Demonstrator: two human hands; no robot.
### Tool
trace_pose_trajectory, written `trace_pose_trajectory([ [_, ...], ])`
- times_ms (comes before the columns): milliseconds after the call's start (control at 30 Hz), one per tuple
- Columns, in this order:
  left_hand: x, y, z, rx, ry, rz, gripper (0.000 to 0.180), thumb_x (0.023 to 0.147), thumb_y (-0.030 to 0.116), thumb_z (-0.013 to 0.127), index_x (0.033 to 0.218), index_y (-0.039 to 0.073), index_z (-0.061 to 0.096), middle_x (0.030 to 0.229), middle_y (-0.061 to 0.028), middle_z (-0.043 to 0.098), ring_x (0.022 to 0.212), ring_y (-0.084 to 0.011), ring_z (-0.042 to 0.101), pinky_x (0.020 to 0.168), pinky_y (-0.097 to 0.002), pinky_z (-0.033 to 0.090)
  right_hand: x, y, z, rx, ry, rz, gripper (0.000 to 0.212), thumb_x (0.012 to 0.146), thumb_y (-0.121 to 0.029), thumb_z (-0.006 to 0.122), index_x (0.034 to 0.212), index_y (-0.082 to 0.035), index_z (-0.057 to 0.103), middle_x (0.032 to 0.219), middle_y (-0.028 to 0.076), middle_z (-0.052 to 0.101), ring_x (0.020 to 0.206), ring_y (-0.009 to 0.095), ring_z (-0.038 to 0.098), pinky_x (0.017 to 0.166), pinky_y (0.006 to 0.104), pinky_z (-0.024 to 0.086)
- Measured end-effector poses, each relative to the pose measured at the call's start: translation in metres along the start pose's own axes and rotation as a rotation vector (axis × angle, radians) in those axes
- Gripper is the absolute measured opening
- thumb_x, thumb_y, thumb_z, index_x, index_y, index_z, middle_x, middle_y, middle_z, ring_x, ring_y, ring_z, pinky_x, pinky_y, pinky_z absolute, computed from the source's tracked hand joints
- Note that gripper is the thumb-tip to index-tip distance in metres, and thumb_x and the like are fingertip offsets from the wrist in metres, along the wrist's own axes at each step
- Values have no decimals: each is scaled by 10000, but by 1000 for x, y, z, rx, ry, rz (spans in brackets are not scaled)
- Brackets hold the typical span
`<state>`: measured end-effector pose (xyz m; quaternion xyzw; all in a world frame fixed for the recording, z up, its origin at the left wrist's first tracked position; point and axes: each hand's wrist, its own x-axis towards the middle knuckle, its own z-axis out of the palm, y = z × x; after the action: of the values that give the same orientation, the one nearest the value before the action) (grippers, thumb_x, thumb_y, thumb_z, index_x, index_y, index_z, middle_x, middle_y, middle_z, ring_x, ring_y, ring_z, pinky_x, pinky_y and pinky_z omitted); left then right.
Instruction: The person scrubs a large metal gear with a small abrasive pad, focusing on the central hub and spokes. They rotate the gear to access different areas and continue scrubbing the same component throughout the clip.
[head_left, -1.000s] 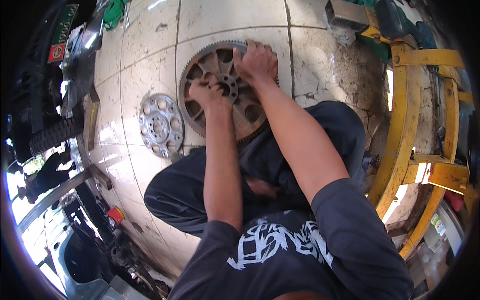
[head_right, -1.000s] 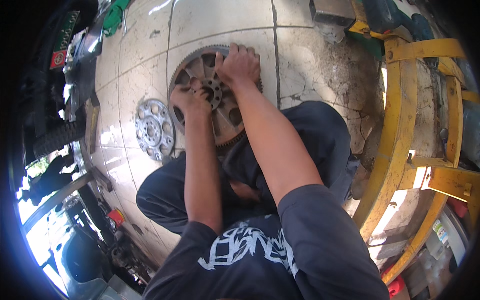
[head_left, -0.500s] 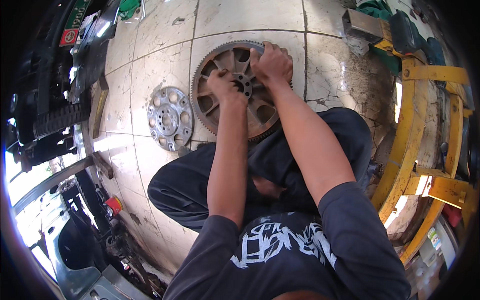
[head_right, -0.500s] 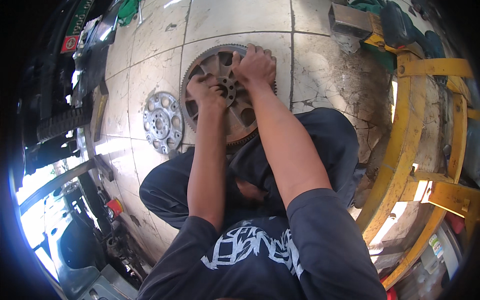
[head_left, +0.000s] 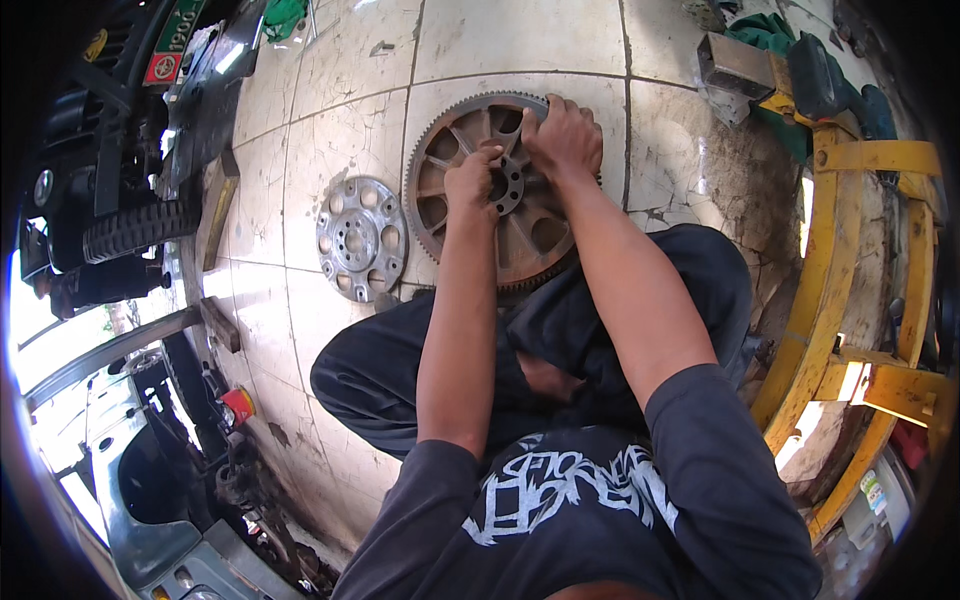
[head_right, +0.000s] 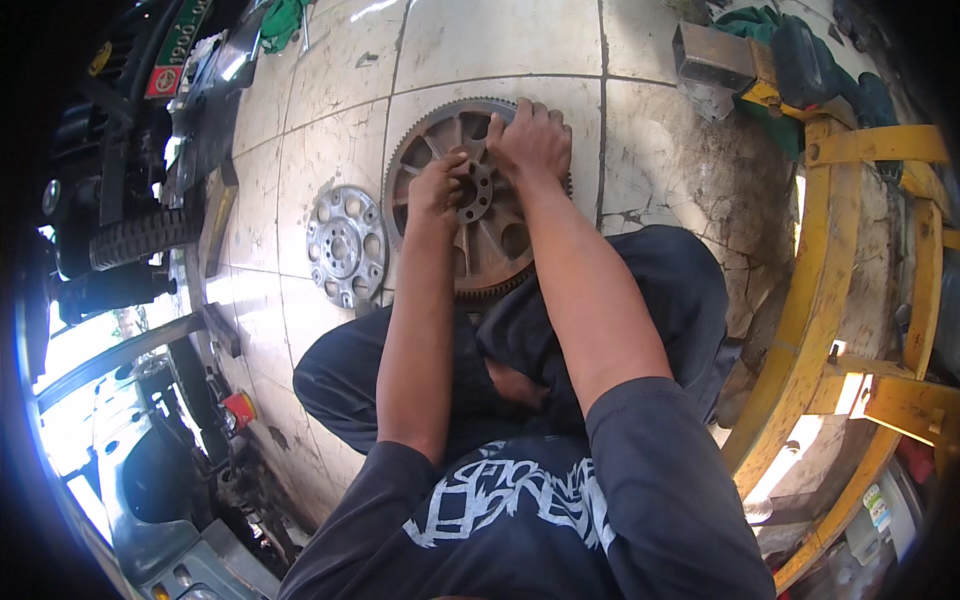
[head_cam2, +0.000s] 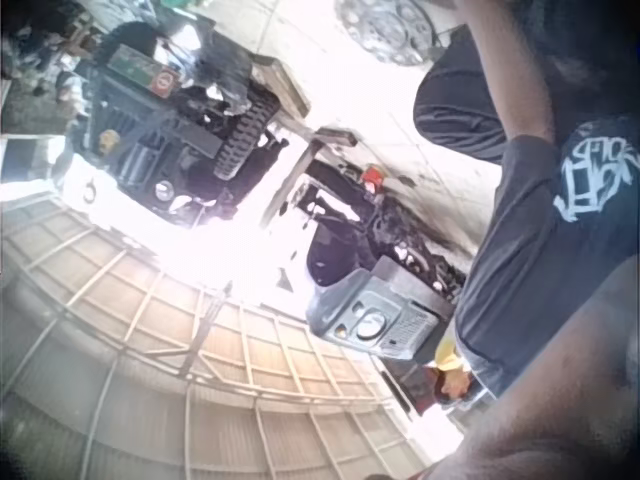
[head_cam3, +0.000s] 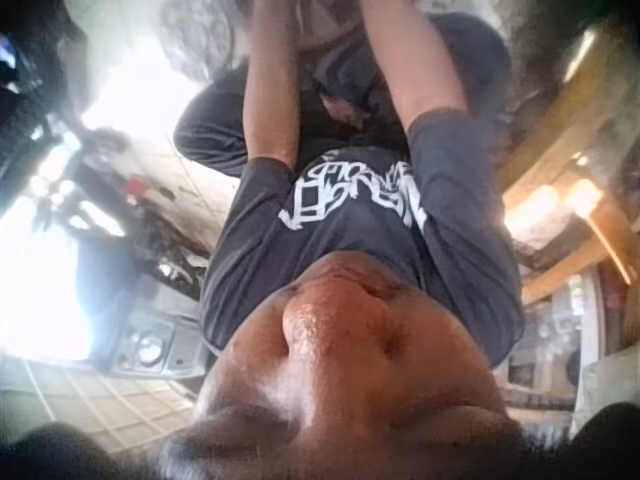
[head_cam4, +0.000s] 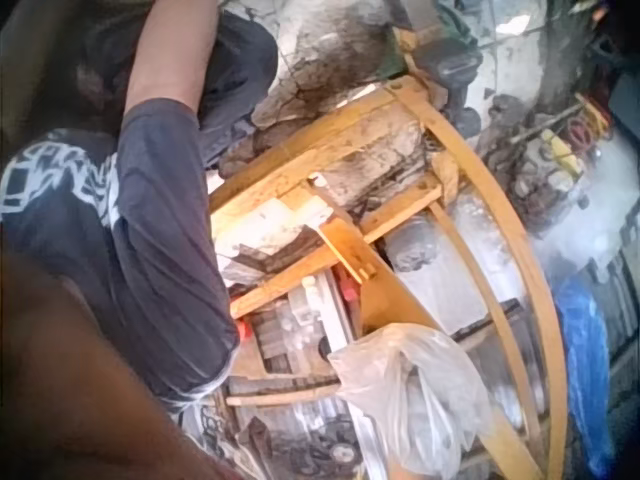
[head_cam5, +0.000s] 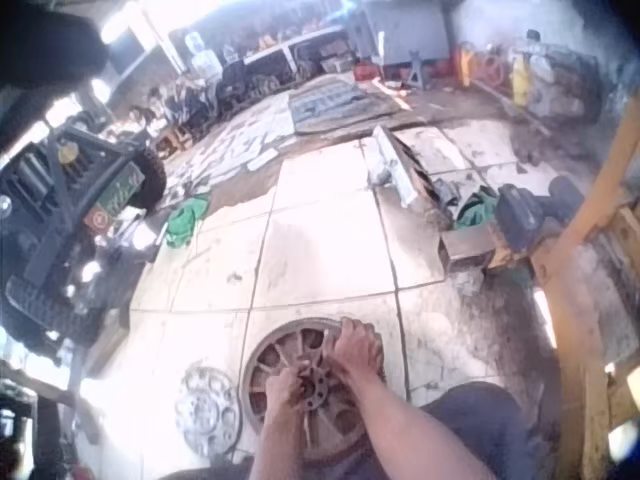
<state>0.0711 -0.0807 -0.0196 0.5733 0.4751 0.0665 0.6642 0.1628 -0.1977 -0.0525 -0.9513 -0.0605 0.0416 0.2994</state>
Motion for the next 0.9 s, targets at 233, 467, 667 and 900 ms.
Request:
trace_pose_trajectory([
  [233,-32,-7,17,793,292,297,522,765,266,897,1257,129,792,1087,-214,792,1074,-452,741,961,-496,587,1,3,3,-30,17,-14,577,998,-510,586,1347,-62,687,1305,156,720,1236,383,647,1051,503,525],
  [467,-83,12,-49,175,134,312,411,937,42,774,1334,-21,687,1117,-207,797,1022,-267,793,875,-353,655,-2,3,7,-41,25,0,555,1001,-505,595,1353,-86,689,1298,140,724,1244,364,648,1056,493,514],
  [667,-84,16,-145,117,79,409,413,974,-1,737,1369,-75,641,1184,-232,772,1028,-243,786,890,-320,648,5,1,4,-12,114,-4,489,1001,-439,633,1344,-97,704,1291,129,736,1252,334,653,1014,474,529],
  [900,-54,50,-155,553,-105,639,423,906,118,797,1322,58,747,1206,-166,791,1037,-253,780,874,-367,624,-26,-70,-49,659,-101,-192,339,1042,-290,691,1306,-86,752,1111,70,781,1037,211,722,921,334,557],
])
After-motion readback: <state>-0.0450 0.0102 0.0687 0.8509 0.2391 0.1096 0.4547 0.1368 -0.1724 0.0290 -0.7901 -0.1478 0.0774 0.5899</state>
